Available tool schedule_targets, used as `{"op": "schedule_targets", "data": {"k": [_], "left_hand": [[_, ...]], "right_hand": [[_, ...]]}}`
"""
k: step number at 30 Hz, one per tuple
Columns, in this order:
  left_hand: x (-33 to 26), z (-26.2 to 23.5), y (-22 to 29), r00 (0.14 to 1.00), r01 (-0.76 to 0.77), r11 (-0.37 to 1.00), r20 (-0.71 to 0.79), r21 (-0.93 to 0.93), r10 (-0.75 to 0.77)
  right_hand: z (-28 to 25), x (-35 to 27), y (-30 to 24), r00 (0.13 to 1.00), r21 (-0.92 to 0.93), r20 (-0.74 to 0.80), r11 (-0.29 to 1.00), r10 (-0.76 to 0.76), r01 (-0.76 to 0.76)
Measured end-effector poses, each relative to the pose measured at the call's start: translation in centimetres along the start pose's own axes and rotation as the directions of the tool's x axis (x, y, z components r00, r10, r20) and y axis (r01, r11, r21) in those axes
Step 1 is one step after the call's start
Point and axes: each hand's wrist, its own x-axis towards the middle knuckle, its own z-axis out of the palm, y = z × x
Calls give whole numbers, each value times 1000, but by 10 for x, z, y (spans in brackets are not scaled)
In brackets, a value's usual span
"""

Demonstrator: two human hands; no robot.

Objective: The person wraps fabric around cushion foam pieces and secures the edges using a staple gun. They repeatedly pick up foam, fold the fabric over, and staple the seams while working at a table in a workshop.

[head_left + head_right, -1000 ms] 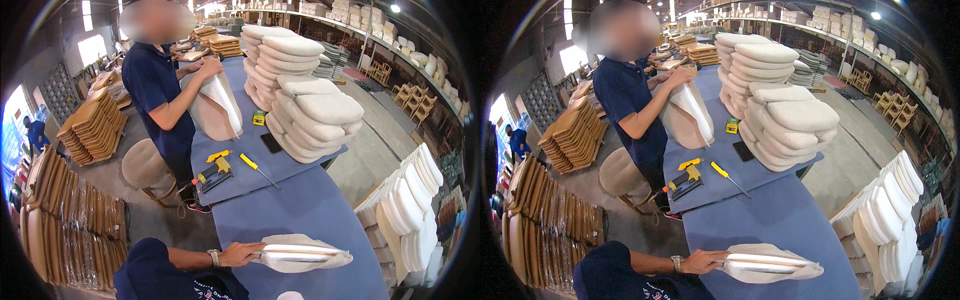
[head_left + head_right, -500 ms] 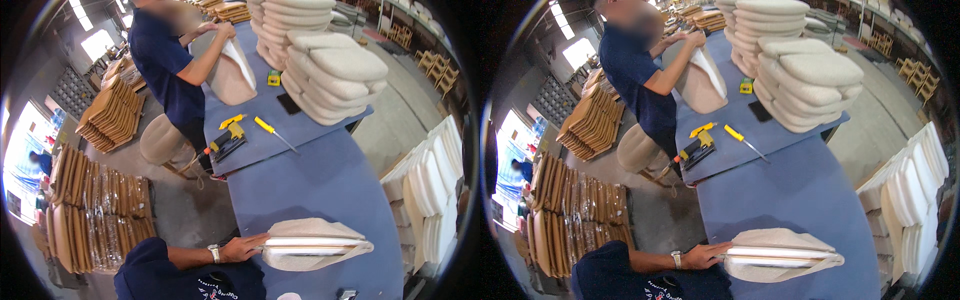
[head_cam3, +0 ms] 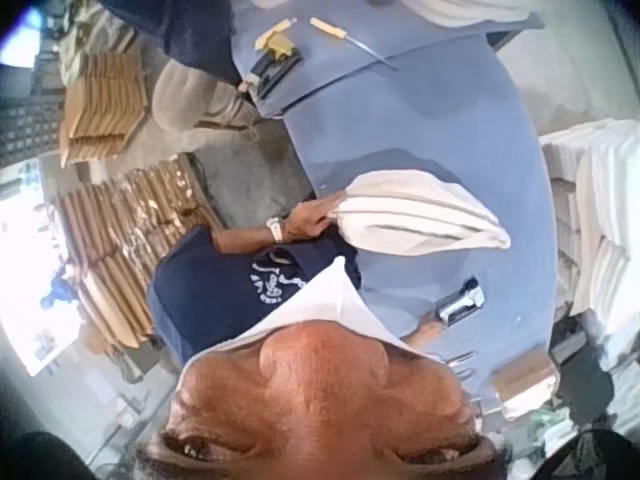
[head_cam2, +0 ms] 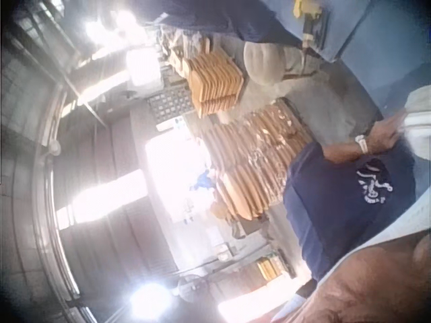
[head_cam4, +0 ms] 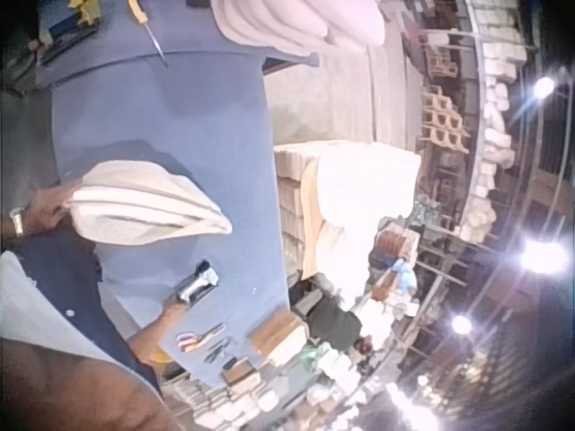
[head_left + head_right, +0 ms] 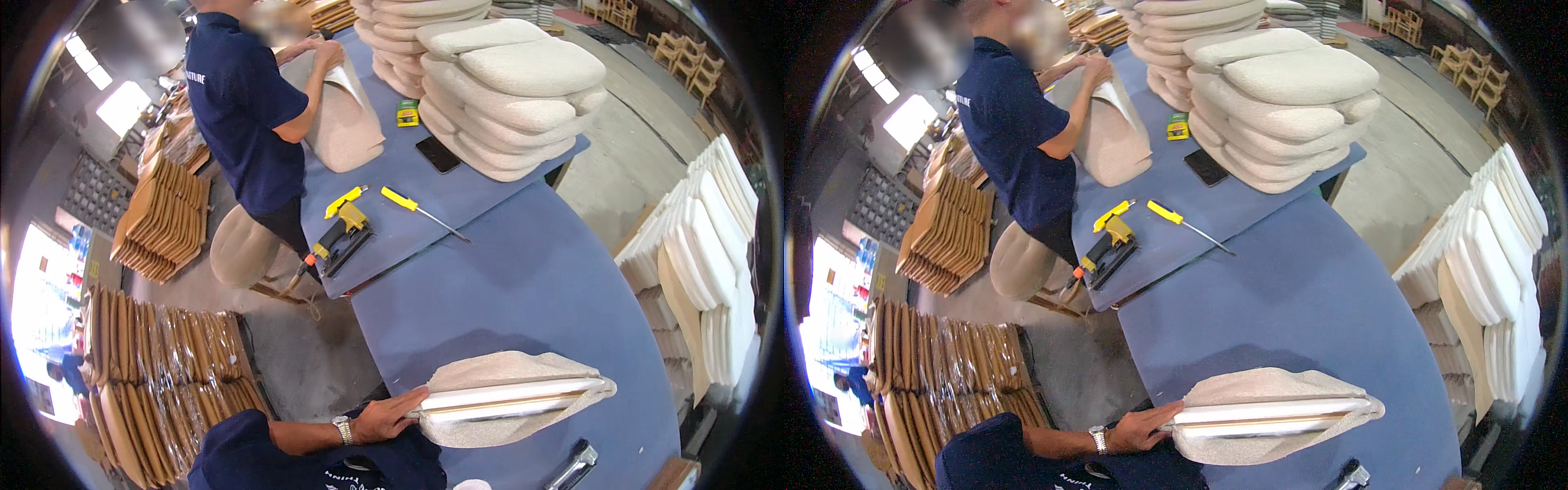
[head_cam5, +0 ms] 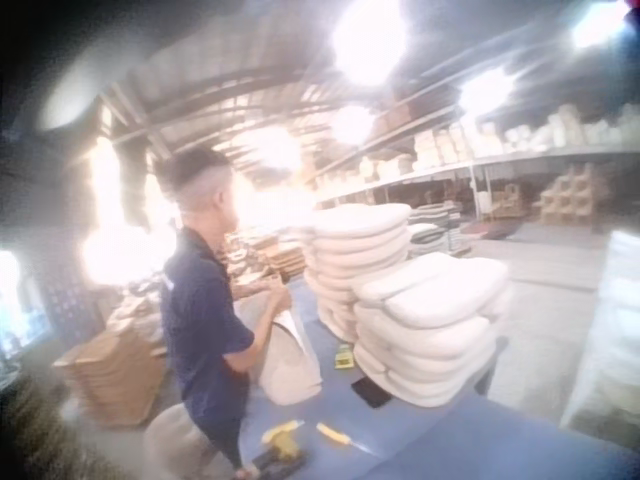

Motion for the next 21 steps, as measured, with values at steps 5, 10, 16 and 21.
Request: {"op": "schedule_targets", "data": {"k": [5,10,16,21], "left_hand": [[3,-8,2,1000,-4,999,27,52,3],[1,-4,2,985,-87,990,-142,109,102],[10,-6,6,979,-132,987,-143,92,145],[3,-1,-5,972,-177,979,-139,98,190]], "right_hand": [[-18,-47,-67,983,115,111,980,149,-162],[-2,19,-107,996,204,-72,978,54,-38],[38,48,-88,949,377,-300,926,95,26],[16,25,-95,978,534,116,819,176,-211]]}}
